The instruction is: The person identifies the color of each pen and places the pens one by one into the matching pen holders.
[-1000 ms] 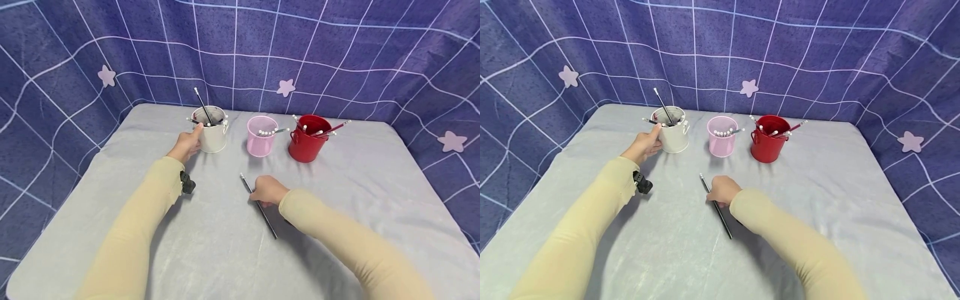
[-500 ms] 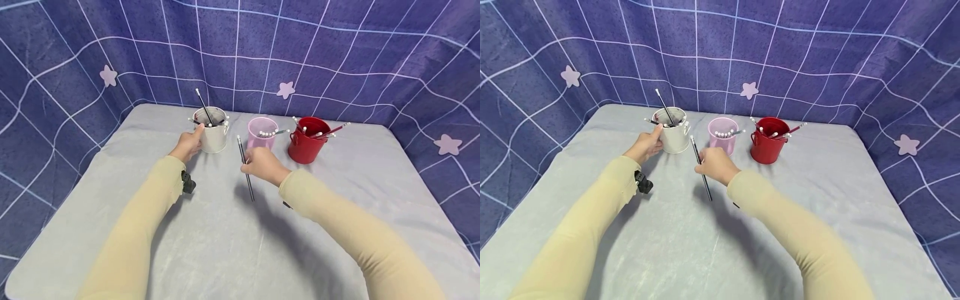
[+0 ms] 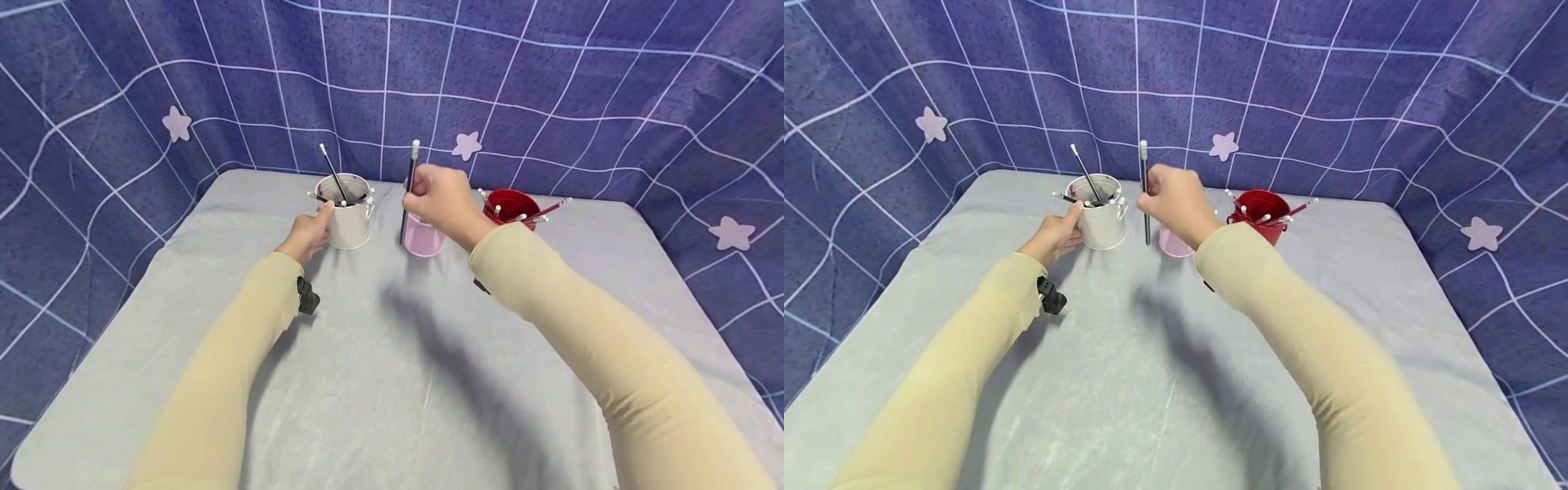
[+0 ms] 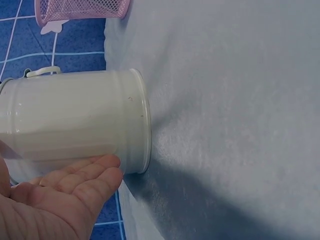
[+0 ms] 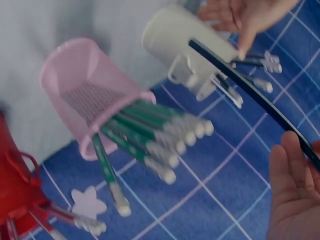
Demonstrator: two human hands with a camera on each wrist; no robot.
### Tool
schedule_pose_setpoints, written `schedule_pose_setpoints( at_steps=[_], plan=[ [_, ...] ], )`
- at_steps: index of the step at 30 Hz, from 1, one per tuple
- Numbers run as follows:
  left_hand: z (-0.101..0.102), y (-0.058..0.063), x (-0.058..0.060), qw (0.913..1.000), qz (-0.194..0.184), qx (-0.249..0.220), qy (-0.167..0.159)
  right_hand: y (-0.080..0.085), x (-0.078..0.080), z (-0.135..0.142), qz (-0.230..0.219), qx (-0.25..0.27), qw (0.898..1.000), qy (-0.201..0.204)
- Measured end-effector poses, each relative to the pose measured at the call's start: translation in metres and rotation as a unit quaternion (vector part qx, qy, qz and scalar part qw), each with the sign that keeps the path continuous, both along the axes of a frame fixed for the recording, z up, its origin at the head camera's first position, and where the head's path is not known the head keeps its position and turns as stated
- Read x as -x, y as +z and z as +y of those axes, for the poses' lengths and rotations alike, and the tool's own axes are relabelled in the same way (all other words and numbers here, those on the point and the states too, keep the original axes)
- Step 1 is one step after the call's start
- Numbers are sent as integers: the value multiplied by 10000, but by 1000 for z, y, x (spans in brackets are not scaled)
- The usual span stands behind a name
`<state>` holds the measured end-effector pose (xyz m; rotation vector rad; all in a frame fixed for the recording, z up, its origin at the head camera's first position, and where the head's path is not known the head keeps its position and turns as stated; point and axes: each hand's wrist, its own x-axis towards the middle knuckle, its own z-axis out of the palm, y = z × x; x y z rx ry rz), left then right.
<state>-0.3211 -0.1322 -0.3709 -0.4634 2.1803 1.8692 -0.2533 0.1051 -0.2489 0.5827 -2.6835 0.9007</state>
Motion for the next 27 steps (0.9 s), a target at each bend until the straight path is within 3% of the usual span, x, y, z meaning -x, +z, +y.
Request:
schedule_pose_setpoints(
  at_steps=[6,10,16,27],
  plan=[
    [0,1,-1,10000,53,-5,7,9,4,0,692,819,9942,126],
    [0,1,-1,10000,75,52,-27,2,4,-6,708,1239,9896,158],
    [2,-1,-2,9998,159,149,-18,-5,4,-18,574,950,9929,429],
    [0,0,-7,9984,323,432,187,-14,15,-39,280,634,9973,251]
  ],
)
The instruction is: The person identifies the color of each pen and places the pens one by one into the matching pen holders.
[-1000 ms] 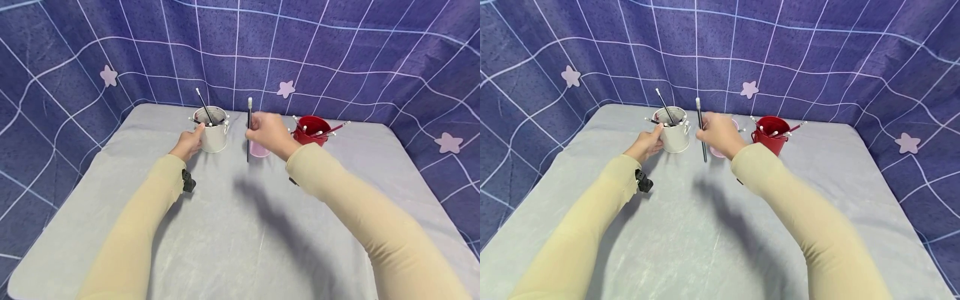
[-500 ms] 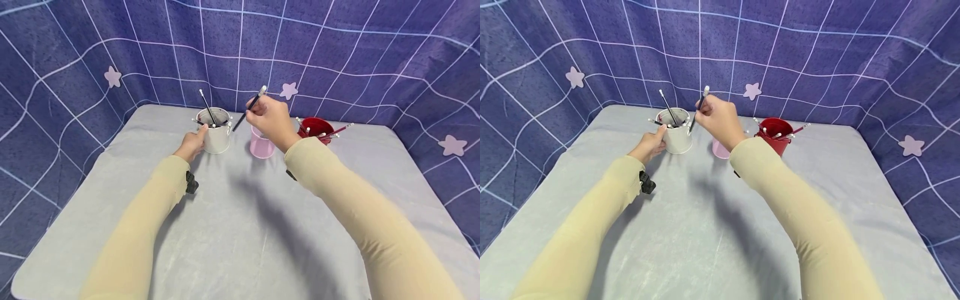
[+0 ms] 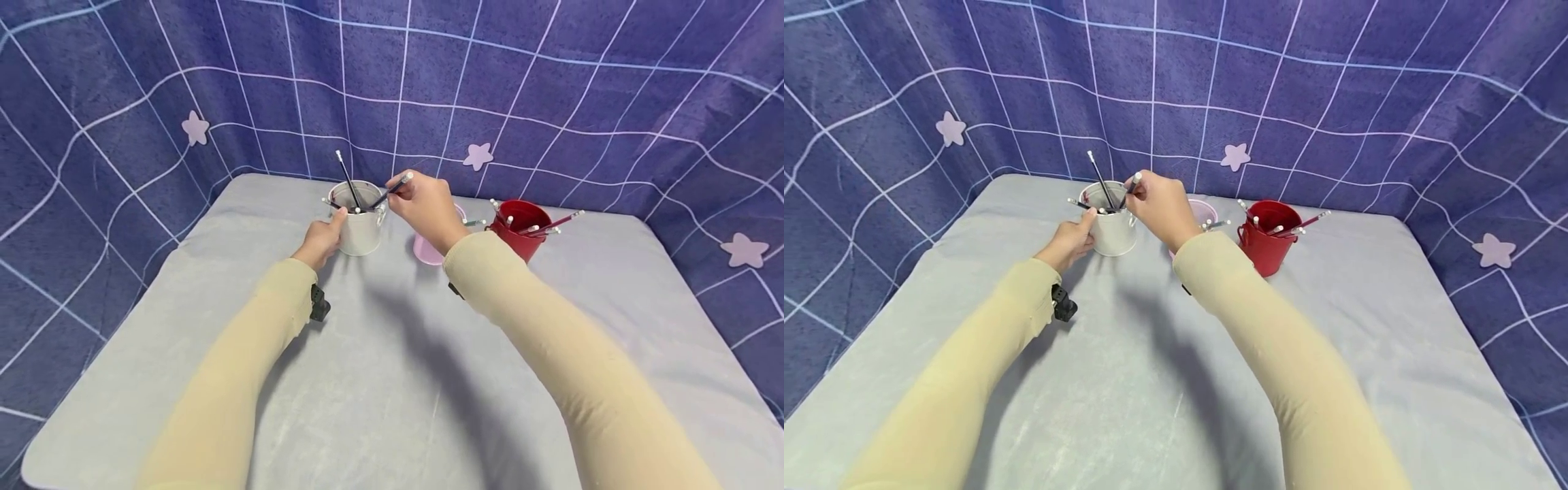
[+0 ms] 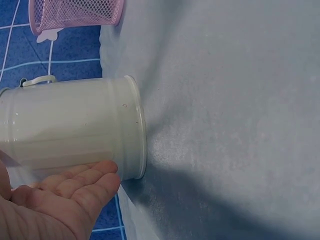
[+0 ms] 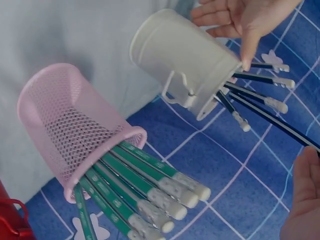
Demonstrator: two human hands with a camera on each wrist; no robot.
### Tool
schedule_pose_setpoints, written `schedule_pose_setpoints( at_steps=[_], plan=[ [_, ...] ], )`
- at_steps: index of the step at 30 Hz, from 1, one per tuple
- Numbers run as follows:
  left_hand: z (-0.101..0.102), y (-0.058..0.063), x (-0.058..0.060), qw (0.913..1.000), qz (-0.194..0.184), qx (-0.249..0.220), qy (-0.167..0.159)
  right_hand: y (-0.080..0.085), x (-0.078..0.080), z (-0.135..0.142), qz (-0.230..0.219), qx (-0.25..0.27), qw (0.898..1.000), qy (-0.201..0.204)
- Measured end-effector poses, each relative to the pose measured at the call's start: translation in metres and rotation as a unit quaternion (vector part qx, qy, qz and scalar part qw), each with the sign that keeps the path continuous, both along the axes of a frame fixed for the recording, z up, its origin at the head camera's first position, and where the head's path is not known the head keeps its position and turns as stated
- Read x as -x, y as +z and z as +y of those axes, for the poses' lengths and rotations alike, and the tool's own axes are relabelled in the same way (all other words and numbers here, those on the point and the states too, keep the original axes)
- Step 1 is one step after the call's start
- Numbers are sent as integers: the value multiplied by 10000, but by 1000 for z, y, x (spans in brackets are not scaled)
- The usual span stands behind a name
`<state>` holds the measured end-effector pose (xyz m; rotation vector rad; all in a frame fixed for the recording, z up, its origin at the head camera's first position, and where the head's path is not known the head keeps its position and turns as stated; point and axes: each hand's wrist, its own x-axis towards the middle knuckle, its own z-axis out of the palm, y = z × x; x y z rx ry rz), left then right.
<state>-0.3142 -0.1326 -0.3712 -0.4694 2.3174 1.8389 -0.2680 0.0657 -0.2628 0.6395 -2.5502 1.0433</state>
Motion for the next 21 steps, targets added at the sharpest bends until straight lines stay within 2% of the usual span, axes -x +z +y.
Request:
schedule_pose_setpoints(
  at_steps=[7,12,15,21],
  plan=[
    [4,-4,1,9998,165,82,107,-10,4,0,-185,-58,9998,10],
    [6,-2,1,9999,102,23,40,-18,5,1,299,486,9983,-89],
    [5,-1,1,9999,123,58,40,-24,8,-4,558,642,9962,-182],
    [2,-2,0,9999,53,4,91,-39,15,-12,176,707,9972,-141]
  ],
)
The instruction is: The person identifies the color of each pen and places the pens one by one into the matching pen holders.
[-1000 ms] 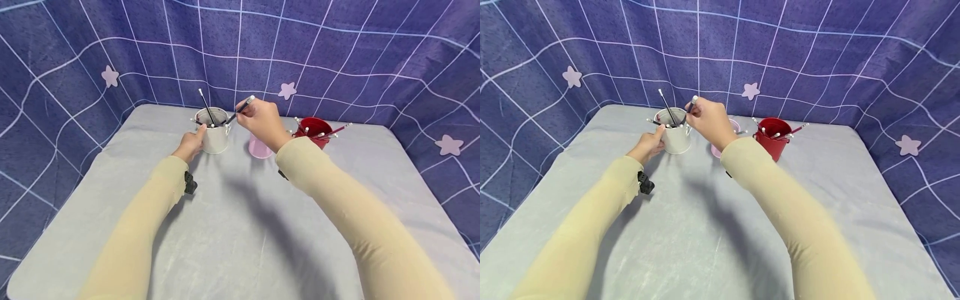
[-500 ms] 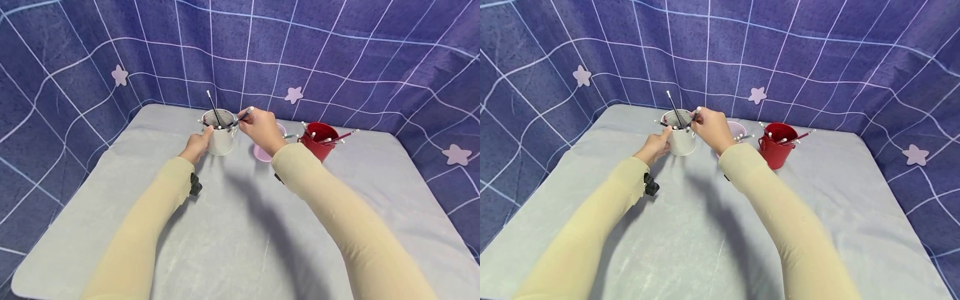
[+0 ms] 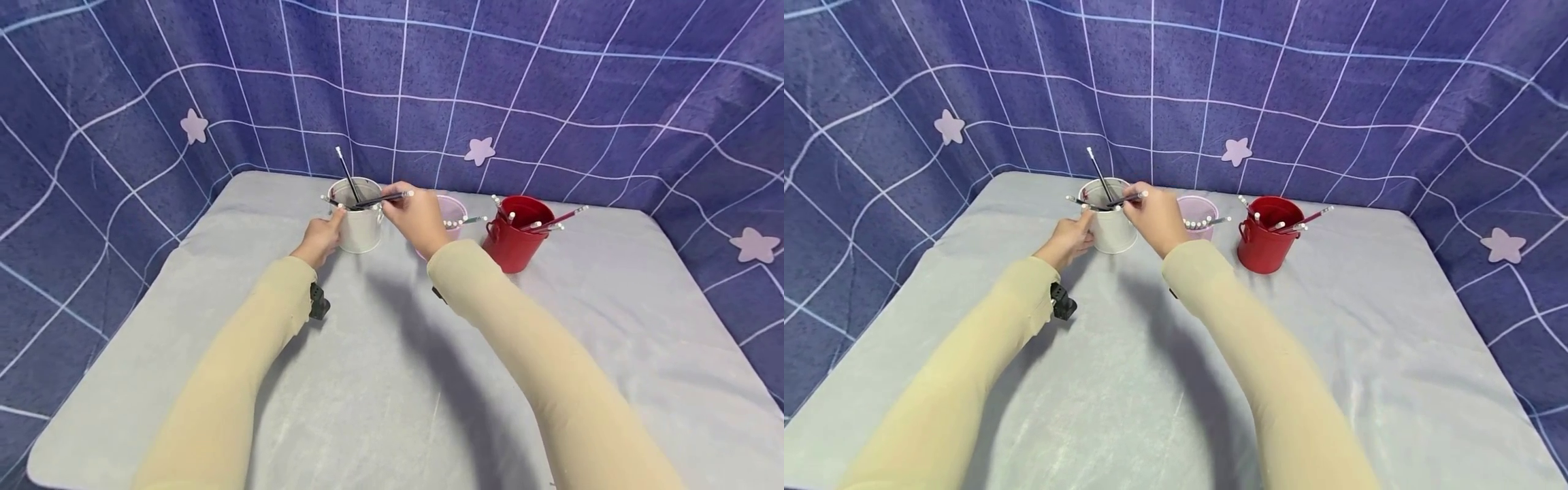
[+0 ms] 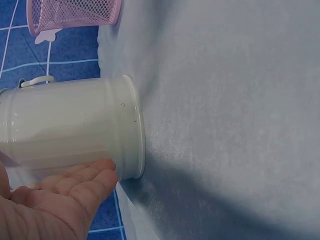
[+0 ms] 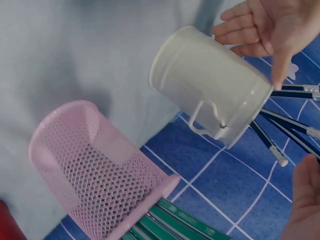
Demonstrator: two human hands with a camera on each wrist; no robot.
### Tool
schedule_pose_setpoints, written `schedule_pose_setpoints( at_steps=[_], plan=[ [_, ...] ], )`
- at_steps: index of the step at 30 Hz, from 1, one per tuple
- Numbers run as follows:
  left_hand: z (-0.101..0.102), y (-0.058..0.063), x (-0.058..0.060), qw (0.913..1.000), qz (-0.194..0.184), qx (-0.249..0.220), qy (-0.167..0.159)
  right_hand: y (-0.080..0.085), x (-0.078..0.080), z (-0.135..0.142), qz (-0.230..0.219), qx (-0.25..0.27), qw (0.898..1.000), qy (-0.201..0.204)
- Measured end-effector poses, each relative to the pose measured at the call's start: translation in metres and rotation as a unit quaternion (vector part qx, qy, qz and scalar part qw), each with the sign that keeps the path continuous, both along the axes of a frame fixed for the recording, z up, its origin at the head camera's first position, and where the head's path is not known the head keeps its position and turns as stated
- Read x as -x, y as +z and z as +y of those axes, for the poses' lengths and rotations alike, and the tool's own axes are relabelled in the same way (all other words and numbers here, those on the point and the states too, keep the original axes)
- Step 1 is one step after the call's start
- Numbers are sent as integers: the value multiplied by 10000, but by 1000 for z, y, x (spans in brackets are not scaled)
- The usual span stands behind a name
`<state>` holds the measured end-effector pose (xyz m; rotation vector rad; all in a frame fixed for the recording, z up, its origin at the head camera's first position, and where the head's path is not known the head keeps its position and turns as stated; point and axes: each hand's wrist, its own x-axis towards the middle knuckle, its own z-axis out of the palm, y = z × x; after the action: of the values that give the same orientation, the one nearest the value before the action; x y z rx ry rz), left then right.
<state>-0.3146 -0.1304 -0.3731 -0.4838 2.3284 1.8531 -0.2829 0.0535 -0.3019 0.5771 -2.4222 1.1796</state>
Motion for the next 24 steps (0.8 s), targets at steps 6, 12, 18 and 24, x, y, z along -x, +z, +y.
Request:
schedule_pose_setpoints(
  at_steps=[6,12,18,24],
  plan=[
    [4,-3,0,10000,-90,-31,-24,0,3,1,-541,-63,9984,146],
    [11,-4,2,9999,53,-71,-72,11,8,3,-617,-457,9970,41],
    [17,-4,2,9999,79,-7,-101,17,10,6,-858,-670,9941,43],
    [17,-2,3,9998,99,34,-174,8,3,17,-1264,-630,9898,203]
  ],
)
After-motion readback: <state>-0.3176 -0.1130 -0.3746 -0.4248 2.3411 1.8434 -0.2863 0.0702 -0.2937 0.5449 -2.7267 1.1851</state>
